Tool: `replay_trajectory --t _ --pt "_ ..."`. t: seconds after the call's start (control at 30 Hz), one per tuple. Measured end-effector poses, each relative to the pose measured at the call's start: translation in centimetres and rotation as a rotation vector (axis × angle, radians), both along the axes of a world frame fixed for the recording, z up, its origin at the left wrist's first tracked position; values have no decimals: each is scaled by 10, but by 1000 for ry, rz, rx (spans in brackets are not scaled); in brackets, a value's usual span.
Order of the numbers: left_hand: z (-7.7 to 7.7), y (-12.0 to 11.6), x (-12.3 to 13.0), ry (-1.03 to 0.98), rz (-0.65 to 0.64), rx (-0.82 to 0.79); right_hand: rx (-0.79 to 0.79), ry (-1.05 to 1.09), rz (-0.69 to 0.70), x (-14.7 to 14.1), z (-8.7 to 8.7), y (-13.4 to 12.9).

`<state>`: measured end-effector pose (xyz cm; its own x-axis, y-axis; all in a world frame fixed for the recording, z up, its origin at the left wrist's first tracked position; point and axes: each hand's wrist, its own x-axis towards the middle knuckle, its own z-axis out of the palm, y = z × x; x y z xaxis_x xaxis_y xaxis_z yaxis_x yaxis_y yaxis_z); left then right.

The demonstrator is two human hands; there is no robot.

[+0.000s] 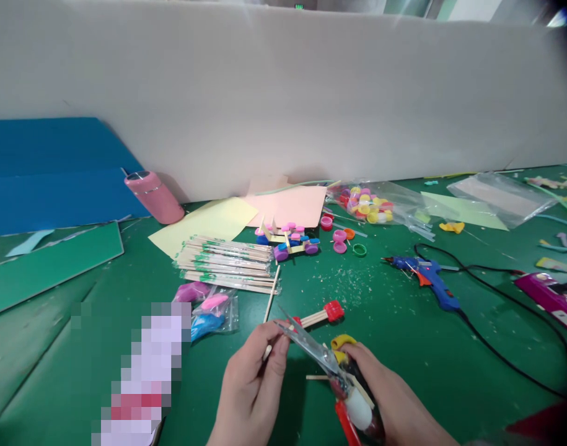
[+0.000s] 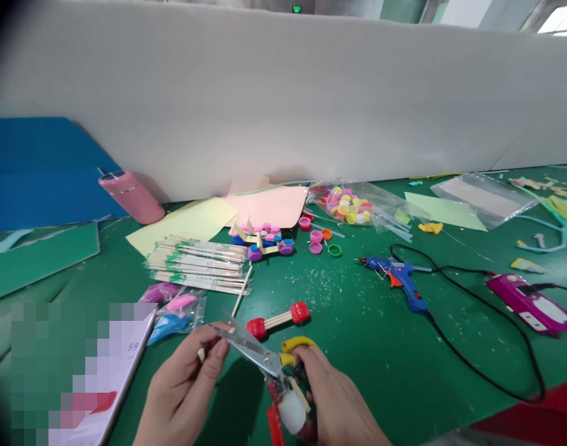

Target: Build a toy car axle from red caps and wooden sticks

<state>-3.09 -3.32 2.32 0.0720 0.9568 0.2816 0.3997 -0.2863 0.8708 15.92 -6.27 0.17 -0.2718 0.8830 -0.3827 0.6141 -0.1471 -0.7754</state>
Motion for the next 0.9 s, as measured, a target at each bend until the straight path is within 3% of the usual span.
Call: replay_trajectory --t 0.47,0.73,0.9 --pt "2 2 -2 84 -79 28 -44 0 -21 1 6 1" --pt "1 3 -7 130 -149 64 -16 0 -80 -7 24 -6" --pt "4 2 -7 156 -176 102 -71 -45 -113 -11 12 -7"
